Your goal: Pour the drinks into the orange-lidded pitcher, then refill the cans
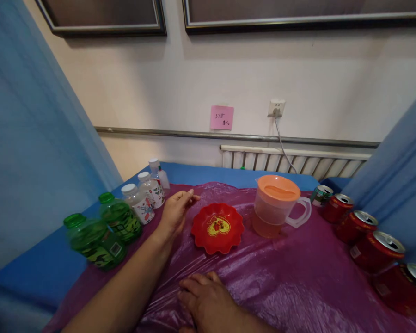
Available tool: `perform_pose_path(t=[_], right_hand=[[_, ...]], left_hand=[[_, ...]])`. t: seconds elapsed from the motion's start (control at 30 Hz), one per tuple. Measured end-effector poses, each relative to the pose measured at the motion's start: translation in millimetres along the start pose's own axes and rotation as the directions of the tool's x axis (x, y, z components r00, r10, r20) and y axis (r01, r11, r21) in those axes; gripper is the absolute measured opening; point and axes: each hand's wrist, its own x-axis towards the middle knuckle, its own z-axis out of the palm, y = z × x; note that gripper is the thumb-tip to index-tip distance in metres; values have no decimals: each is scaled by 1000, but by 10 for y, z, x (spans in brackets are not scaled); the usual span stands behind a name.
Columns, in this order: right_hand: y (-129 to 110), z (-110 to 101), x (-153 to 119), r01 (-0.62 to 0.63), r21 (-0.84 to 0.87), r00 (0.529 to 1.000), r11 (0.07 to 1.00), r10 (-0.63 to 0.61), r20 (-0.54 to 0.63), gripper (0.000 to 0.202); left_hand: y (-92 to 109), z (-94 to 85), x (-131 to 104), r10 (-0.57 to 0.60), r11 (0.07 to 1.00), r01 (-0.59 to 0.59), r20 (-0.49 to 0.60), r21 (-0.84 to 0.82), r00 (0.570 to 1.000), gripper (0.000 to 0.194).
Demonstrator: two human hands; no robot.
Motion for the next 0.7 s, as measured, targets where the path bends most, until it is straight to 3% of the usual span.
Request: perform_pose_path(t=[0.13, 0.27, 0.33, 0.4, 0.43, 0.5, 0.57, 0.63, 0.7], right_hand=[[18, 42, -4, 1, 4, 1000, 1000, -1, -18, 65], [22, 55, -19, 14, -7, 999, 1000, -14, -31, 65], [13, 43, -32, 19, -6, 999, 1000, -19, -29, 64], [5, 32, -45, 21, 8, 999, 1000, -21, -25, 64], [3, 31, -51, 20, 20, 999, 1000, -19, -26, 65], [6, 35, -63, 11, 44, 1000, 999, -10, -20, 69], [7, 37, -77, -6, 60, 1000, 998, 6, 2, 72], [0, 25, -96, -4, 74, 1000, 997, 2, 26, 73], [-18, -2, -120, 10, 84, 998, 996, -15, 56, 73]], left_hand=[[15, -41, -131, -37, 999, 36, 16, 23, 999, 40], [93, -237, -480, -36, 991, 31, 35, 133, 999, 39], [149, -411, -741, 24, 950, -38, 50, 309, 998, 34], [204, -619, -1008, 188, 854, -163, -2, 495, 982, 27], [230, -729, -1123, 313, 782, -230, -46, 579, 949, 34], [281, -948, -1284, 566, 611, -286, -155, 738, 810, 56], [332, -1160, -1333, 678, 518, -181, -272, 836, 683, 81], [382, -1367, -1284, 649, 542, -6, -413, 840, 639, 99], [433, -1575, -1185, 476, 634, 213, -592, 743, 650, 114]])
